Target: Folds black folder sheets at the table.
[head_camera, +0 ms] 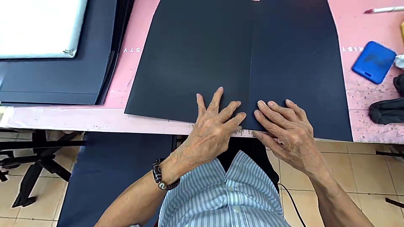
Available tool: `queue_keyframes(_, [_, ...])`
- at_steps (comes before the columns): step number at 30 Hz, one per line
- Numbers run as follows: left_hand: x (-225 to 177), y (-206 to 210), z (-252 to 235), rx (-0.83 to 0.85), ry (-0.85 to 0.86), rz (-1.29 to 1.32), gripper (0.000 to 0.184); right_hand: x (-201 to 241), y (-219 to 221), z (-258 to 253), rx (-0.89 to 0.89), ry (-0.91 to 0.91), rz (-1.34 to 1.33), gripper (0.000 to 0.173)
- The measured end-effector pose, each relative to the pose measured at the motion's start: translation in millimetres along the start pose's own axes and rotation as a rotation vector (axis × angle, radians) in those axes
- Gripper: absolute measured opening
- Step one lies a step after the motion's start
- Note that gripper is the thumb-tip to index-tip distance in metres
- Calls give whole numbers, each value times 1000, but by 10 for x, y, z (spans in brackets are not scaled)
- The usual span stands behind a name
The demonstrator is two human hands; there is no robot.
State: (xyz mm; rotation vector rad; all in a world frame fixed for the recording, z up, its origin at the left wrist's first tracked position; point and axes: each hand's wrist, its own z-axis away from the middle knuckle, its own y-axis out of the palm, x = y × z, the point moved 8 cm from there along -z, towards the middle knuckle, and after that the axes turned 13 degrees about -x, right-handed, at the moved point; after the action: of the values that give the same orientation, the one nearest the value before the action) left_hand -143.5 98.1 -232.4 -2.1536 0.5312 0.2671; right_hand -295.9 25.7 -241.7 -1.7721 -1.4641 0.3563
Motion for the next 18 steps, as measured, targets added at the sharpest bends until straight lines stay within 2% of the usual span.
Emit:
queue_keyframes(6, [-43,30,72,-50,40,-16,28,-18,-10,23,1,-13,4,43])
queue_keyframes(12, [-171,7,122,-90,101,-260,33,49,-3,-4,-47,-4,27,47])
queue_keyframes(18, [-253,20,57,57,148,-268,32,40,-19,-12,-59,39,-11,56])
